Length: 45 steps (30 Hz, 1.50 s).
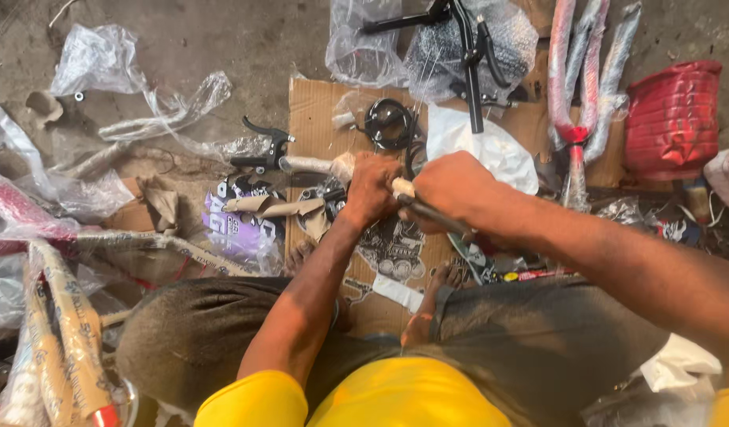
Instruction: The person unpacks bicycle brake levers from plastic packaging and attaches them to a handlebar using a screwdriver. The person then attaches a handlebar grip to the handlebar.
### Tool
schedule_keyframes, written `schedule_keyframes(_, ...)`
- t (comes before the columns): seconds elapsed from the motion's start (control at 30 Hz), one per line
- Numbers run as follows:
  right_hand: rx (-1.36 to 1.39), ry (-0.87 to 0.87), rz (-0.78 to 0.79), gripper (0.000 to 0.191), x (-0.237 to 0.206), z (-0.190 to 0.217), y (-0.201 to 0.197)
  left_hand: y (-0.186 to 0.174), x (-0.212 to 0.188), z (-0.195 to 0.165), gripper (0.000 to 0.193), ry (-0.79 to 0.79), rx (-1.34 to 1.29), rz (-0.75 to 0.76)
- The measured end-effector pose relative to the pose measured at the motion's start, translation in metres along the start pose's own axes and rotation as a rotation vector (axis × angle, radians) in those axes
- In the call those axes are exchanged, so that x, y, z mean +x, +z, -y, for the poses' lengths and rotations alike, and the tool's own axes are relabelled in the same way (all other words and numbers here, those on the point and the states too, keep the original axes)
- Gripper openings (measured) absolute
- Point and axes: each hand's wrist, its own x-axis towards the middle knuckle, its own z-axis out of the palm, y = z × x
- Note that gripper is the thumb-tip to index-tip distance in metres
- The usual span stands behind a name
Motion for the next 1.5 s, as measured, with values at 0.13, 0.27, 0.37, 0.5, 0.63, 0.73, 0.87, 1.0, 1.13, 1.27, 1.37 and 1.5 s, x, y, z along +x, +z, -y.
schedule_keyframes(0.13, 1.648, 0.251, 0.246, 0.058, 0.008, 0.006, -0.013, -0.004, 0.000, -0.006, 0.022, 0.028, -0.008, -0.026)
schedule_keyframes(0.27, 1.210, -0.105, 0.131, 0.045, 0.024, 0.020, -0.025, -0.007, 0.000, -0.011, 0.022, 0.051, 0.102, -0.060)
schedule_keyframes(0.37, -0.009, -0.179, -0.105, 0.042, 0.030, 0.028, -0.039, -0.012, 0.003, -0.015, 0.019, 0.131, 0.149, 0.011)
schedule_keyframes(0.5, 1.116, 0.212, 0.041, 0.066, 0.025, 0.030, -0.046, -0.020, 0.006, -0.021, 0.016, 0.109, 0.016, -0.115)
schedule_keyframes(0.63, 1.541, 0.381, 0.091, 0.074, 0.023, 0.024, -0.032, -0.023, 0.010, -0.025, 0.011, -0.071, -0.036, 0.022)
schedule_keyframes(0.73, 1.276, -0.032, -0.194, 0.058, 0.027, 0.021, -0.020, -0.021, 0.009, -0.026, 0.025, -0.022, -0.005, 0.028)
schedule_keyframes(0.87, 1.381, -0.106, -0.274, 0.050, 0.026, 0.035, -0.019, -0.023, -0.002, -0.022, 0.044, 0.081, 0.034, -0.055)
schedule_keyframes(1.0, 1.814, 0.092, -0.306, 0.050, 0.005, 0.055, -0.011, -0.027, -0.013, -0.017, 0.040, -0.017, 0.301, -0.059)
schedule_keyframes(1.13, 2.257, 0.216, -0.336, 0.050, -0.030, 0.058, 0.002, -0.038, -0.008, -0.013, 0.033, 0.017, 0.292, -0.222)
schedule_keyframes(1.27, 1.891, 0.351, -0.491, 0.043, -0.051, 0.044, 0.029, -0.060, 0.014, -0.005, 0.029, 0.024, 0.230, -0.367)
schedule_keyframes(1.37, 1.767, 0.472, -0.676, 0.035, -0.062, 0.024, 0.050, -0.076, 0.033, 0.004, 0.025, 0.108, 0.453, -0.514)
schedule_keyframes(1.5, 1.339, 0.678, -0.963, 0.030, -0.095, -0.015, 0.072, -0.090, 0.047, 0.015, 0.020, -0.392, 0.605, -0.599)
